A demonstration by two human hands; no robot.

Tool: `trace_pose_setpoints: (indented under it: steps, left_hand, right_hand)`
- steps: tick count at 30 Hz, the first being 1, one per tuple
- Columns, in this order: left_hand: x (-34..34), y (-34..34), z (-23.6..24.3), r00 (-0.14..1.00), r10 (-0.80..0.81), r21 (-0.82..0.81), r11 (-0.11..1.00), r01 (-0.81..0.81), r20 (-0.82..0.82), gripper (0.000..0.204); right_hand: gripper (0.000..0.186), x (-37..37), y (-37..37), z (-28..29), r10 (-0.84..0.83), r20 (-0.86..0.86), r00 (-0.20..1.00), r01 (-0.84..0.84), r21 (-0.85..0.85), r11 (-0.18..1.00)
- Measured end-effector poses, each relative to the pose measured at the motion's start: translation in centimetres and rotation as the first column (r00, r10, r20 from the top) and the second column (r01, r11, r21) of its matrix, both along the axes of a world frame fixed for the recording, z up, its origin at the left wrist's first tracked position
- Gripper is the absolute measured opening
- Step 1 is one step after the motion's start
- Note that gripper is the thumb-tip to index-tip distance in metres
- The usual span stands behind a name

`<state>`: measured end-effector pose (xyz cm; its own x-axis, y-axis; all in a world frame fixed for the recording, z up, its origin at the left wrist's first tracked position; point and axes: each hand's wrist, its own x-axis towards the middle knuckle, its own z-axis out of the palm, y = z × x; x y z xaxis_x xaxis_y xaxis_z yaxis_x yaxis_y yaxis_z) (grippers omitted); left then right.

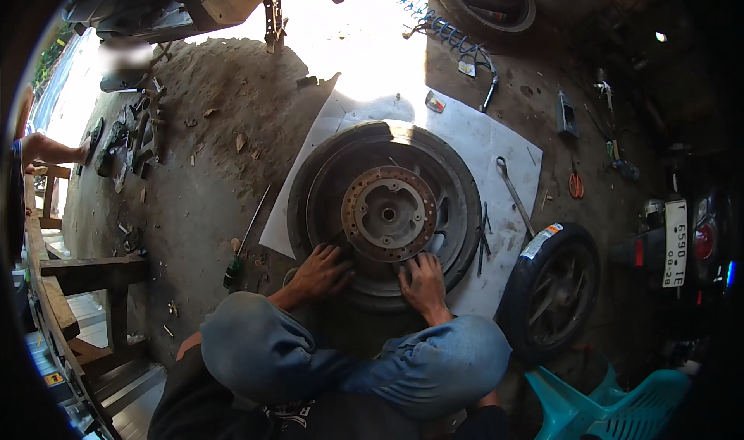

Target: The recorder is using a pry bar and a screwdriver to remove or seat a motorcycle tire on a rim.

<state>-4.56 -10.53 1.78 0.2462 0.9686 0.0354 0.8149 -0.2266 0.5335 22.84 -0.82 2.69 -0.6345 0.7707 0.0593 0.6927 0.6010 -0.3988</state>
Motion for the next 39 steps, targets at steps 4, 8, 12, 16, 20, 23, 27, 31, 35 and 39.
trace_pose_setpoints:
  steps: [4,8,12,16,20,23,27,31,35,39]
  left_hand:
    - [-4.8,-1.6,-1.1,0.913,0.37,0.143,0.908,-0.395,0.171,0.024]
    - [-10.9,-0.9,-5.1,0.382,0.921,0.047,0.387,-0.921,-0.08,0.055]
    - [-12.8,-0.2,-7.9,0.462,0.886,-0.197,0.446,-0.873,-0.046,0.06]
    - [-12.7,2.0,-8.5,0.514,0.837,-0.167,0.488,-0.857,-0.188,0.066]
    - [-12.2,3.1,-8.0,0.554,0.806,-0.199,0.519,-0.831,-0.21,0.066]
    - [-11.8,2.9,-7.2,0.543,0.79,-0.13,0.53,-0.838,-0.286,0.07]
    - [-10.9,2.5,-6.0,0.508,0.858,-0.161,0.492,-0.856,-0.077,0.07]
    - [-10.5,1.8,-4.7,0.479,0.878,-0.192,0.468,-0.863,-0.014,0.072]
    - [-10.8,0.7,-4.0,0.501,0.865,-0.301,0.467,-0.832,-0.043,0.071]
    - [-11.4,-0.8,-4.4,0.425,0.904,-0.287,0.398,-0.872,-0.037,0.07]
  right_hand:
    - [0.016,6.0,-1.8,-3.4,-0.461,-0.262,0.848,0.504,0.128,0.854]
    - [0.027,15.4,-5.8,-9.3,-0.986,-0.139,-0.094,0.88,-0.476,-0.016]
    - [0.032,19.5,-9.4,-10.0,-0.869,0.01,-0.495,0.478,-0.831,-0.283]
    - [0.042,17.7,-8.9,-8.6,-0.824,0.162,-0.543,0.064,-0.97,-0.233]
    - [0.066,16.7,-6.8,-8.7,-0.844,0.223,-0.488,0.151,-0.931,-0.333]
    - [0.075,16.5,-6.5,-8.9,-0.906,0.143,-0.398,0.322,-0.903,-0.284]
    - [0.073,16.3,-7.2,-8.0,-0.963,0.036,-0.269,0.578,-0.794,-0.191]
    - [0.045,16.1,-7.7,-6.6,-0.967,0.191,-0.17,0.83,-0.501,-0.245]
    - [0.043,16.4,-7.8,-6.3,-0.982,0.118,-0.146,0.836,-0.516,-0.186]
    - [0.041,16.8,-8.5,-6.8,-0.99,0.084,-0.111,0.846,-0.515,-0.138]
